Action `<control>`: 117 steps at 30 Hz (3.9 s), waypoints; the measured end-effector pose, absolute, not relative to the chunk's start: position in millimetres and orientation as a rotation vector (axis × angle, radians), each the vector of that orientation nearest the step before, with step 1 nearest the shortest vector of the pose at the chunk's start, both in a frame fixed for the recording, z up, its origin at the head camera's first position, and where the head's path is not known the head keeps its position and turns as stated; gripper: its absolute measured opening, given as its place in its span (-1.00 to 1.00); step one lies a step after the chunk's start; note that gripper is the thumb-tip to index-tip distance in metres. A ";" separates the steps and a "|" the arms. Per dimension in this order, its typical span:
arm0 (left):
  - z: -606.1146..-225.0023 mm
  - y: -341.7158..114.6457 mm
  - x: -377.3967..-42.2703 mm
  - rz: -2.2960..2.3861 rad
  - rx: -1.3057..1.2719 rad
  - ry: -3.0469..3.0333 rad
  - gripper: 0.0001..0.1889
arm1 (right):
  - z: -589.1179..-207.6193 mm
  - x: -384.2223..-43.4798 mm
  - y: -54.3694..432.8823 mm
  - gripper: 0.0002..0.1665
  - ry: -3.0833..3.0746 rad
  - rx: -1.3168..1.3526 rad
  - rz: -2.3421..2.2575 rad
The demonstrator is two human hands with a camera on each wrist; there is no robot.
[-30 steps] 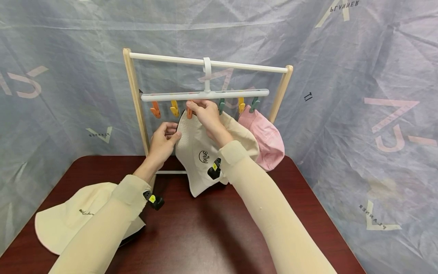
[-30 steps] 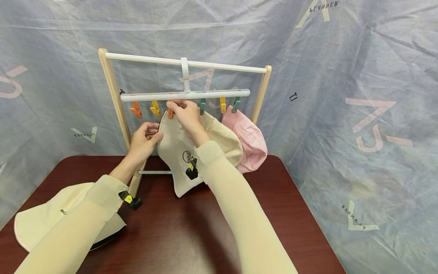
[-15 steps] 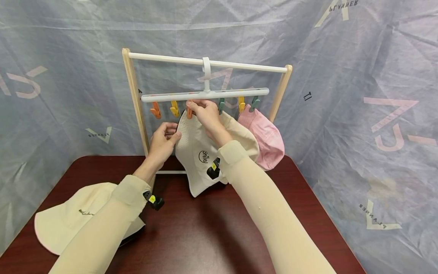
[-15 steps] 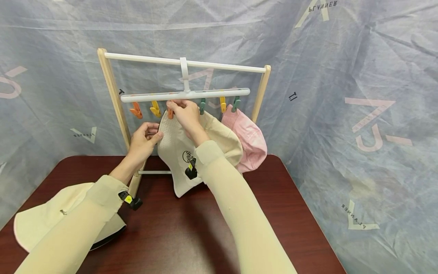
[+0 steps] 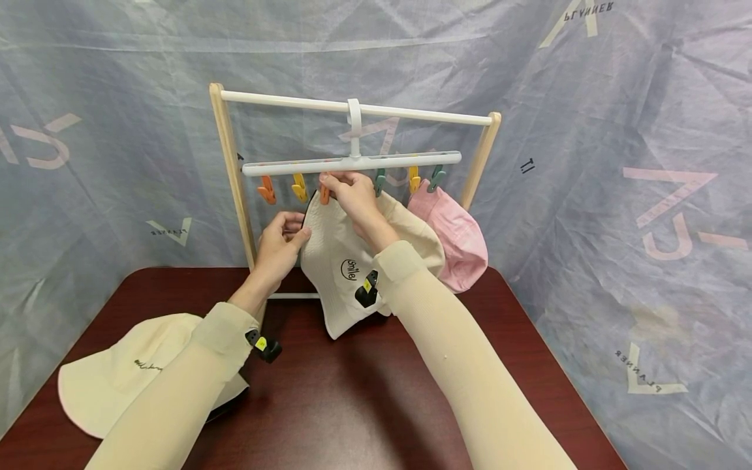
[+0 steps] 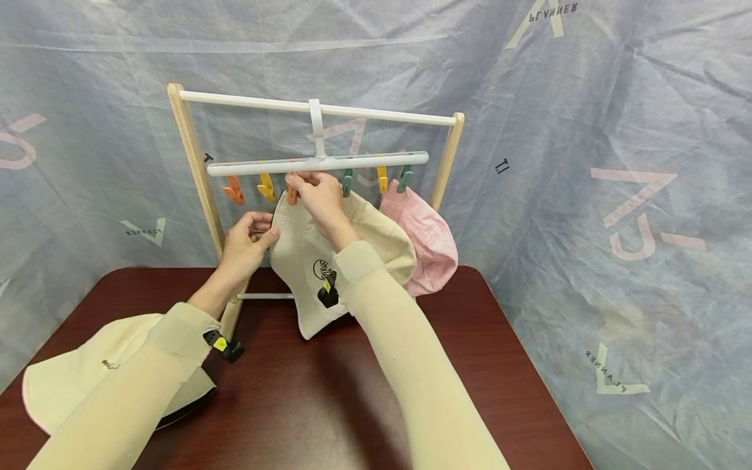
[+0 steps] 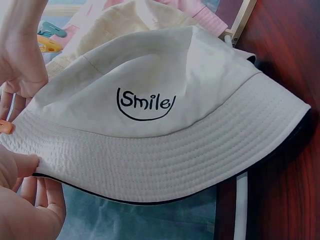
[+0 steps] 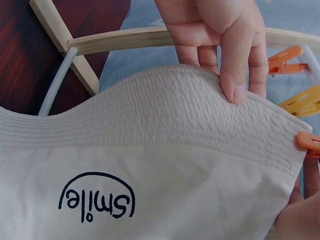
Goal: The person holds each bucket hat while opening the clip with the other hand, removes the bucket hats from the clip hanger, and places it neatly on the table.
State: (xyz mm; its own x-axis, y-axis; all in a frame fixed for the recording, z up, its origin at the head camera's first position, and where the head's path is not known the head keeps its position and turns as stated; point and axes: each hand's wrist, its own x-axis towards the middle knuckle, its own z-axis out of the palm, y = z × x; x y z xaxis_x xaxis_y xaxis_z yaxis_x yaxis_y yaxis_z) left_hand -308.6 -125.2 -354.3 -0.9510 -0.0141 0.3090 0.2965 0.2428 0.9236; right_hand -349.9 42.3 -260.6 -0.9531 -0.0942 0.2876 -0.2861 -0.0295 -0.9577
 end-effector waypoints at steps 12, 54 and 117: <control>-358.6 -126.2 -308.1 -1.785 -0.252 -2.267 -0.62 | -261.2 -350.0 42.7 -0.86 -2.040 0.441 2.212; -372.0 -129.9 -301.0 -1.818 -0.244 -2.231 -0.62 | -259.8 -345.6 44.9 -0.68 -2.172 0.383 2.104; -389.7 -141.3 -291.0 -1.849 -0.234 -2.161 -0.65 | -260.0 -342.1 46.6 -0.71 -2.185 0.371 2.124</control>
